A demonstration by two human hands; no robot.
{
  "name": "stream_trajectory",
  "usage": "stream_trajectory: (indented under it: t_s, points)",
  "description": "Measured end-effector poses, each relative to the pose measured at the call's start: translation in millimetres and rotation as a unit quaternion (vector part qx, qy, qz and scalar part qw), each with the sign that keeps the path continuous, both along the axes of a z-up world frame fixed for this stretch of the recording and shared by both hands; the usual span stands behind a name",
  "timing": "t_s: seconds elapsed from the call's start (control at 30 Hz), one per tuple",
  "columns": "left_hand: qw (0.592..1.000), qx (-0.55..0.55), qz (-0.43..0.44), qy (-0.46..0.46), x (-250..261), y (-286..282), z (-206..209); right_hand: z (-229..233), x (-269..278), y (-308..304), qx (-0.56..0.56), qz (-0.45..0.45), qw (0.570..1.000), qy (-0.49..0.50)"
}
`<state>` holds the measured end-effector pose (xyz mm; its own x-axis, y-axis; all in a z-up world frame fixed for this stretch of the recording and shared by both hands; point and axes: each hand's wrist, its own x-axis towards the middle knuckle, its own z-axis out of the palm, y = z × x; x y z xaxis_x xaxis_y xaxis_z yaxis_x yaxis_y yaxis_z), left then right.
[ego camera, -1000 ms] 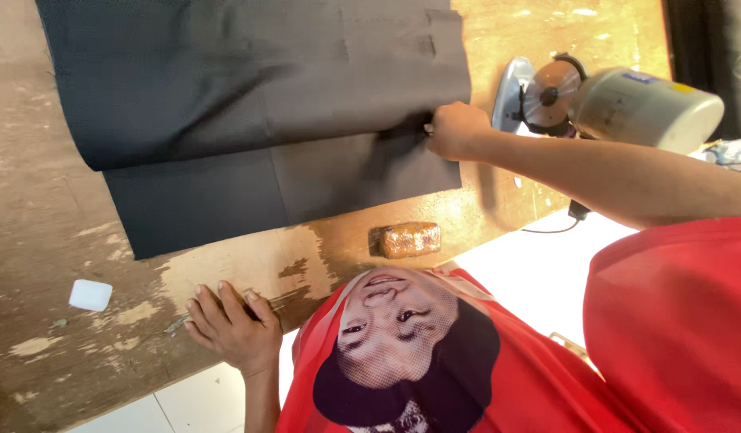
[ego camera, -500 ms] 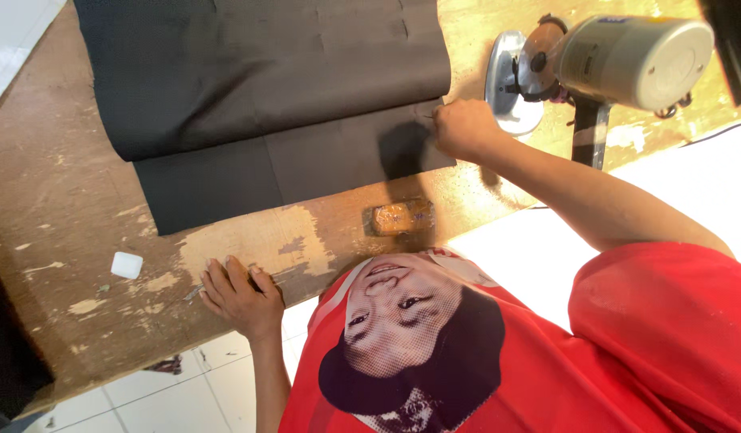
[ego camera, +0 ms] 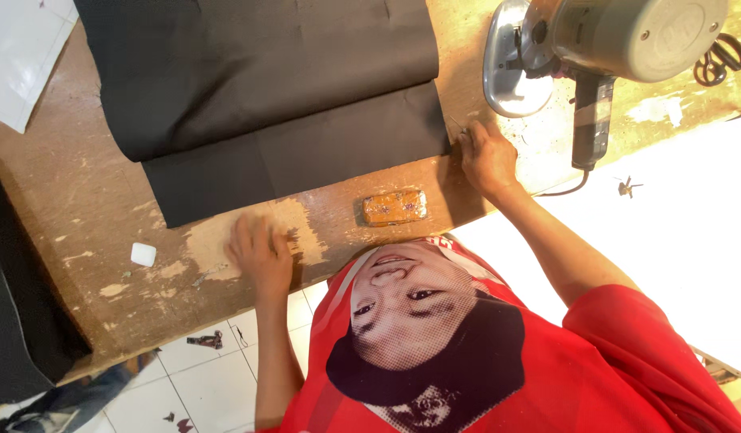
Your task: The person uses a rotary cutter to cut a large piece of black fabric on a wooden worktable. They repeatedly fold and reposition the fabric while cutting along straight lines, then hand a cut section to a coworker at the end.
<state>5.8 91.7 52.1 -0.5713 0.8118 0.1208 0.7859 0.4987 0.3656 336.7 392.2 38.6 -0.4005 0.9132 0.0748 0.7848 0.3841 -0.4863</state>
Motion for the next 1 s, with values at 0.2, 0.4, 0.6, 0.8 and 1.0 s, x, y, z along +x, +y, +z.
stream_trajectory:
  t_s: [0.2,0.4,0.6,0.8,1.0]
  points:
    - [0.983,-0.014,-0.177,0.05,14.2,77.9,10.2,-1.7,10.5,13.5,0.055,0.026,0.998,0.0]
    - [0.956,-0.029,-0.278,0.092,17.9,114.1,10.6,-12.5,16.5,16.5,0.065,0.043,0.997,0.002]
    - [0.948,-0.038,-0.288,0.131,13.0,123.1,-4.7,-16.5,14.4,19.1,0.108,0.062,0.992,0.004]
    - [0.976,0.018,-0.205,0.067,22.9,122.9,-11.4,-21.9,17.2,22.1,0.082,0.084,0.992,0.05]
    - [0.984,0.105,-0.098,0.107,40.9,121.0,-20.1,-31.3,24.7,24.9,0.108,0.111,0.988,0.024]
